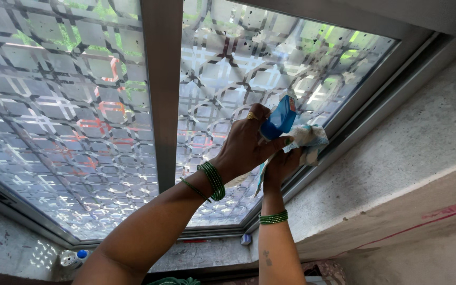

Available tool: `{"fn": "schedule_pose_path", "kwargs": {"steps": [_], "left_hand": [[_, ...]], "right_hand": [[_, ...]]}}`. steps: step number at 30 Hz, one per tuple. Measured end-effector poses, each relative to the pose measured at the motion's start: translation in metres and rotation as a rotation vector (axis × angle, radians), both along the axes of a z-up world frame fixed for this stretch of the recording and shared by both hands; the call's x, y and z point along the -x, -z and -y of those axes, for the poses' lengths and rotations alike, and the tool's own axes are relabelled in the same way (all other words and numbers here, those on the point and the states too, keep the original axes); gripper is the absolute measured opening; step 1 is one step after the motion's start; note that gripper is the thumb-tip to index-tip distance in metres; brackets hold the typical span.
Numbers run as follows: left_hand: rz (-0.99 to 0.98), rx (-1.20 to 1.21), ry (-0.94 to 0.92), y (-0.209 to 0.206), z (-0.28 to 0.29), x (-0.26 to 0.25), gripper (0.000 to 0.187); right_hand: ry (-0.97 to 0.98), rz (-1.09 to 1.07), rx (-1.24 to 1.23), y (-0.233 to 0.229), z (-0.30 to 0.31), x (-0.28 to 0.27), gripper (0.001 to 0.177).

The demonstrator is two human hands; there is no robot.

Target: The person sprays liquid on a window from a bottle and wipes the glass and metal frame with a cloth.

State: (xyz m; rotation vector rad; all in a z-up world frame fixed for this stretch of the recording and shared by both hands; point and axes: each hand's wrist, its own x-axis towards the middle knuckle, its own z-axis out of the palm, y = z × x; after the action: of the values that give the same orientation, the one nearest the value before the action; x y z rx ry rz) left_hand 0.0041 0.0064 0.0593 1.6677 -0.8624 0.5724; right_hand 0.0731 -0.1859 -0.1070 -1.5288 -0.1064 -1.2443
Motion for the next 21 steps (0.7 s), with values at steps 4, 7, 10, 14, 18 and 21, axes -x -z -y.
{"fn": "schedule_pose_path", "kwargs": {"steps": [4,7,10,14,18,21], "left_hand": [[0.088,-0.016,-0.011,-0.006,0.003,-0.008,0.057],[0.007,-0.128,-0.023,-0.007,0.004,-0.012,0.057],[0.103,-0.057,0.006,-0.005,0.008,-0.015,0.053],[0.039,-0.09,-0.033,-0.002,0.01,-0.016,0.054],[0.055,-0.041,0.015,0.001,0.005,-0.01,0.06],[0.135,0.057,0.043,0.001,-0.003,-0.004,0.055]], "right_hand": [[-0.039,-0.004,-0.029,0.003,0.003,-0.004,0.03],[-0.159,0.052,-0.045,0.003,0.002,-0.005,0.034],[-0.148,-0.006,-0.081,0.005,0.003,-0.003,0.035],[0.007,-0.161,-0.007,0.009,0.008,-0.003,0.041],[-0.133,-0.011,-0.036,0.013,0.008,-0.008,0.035],[-0.041,-0.028,0.024,0.012,0.007,-0.008,0.028]]}}
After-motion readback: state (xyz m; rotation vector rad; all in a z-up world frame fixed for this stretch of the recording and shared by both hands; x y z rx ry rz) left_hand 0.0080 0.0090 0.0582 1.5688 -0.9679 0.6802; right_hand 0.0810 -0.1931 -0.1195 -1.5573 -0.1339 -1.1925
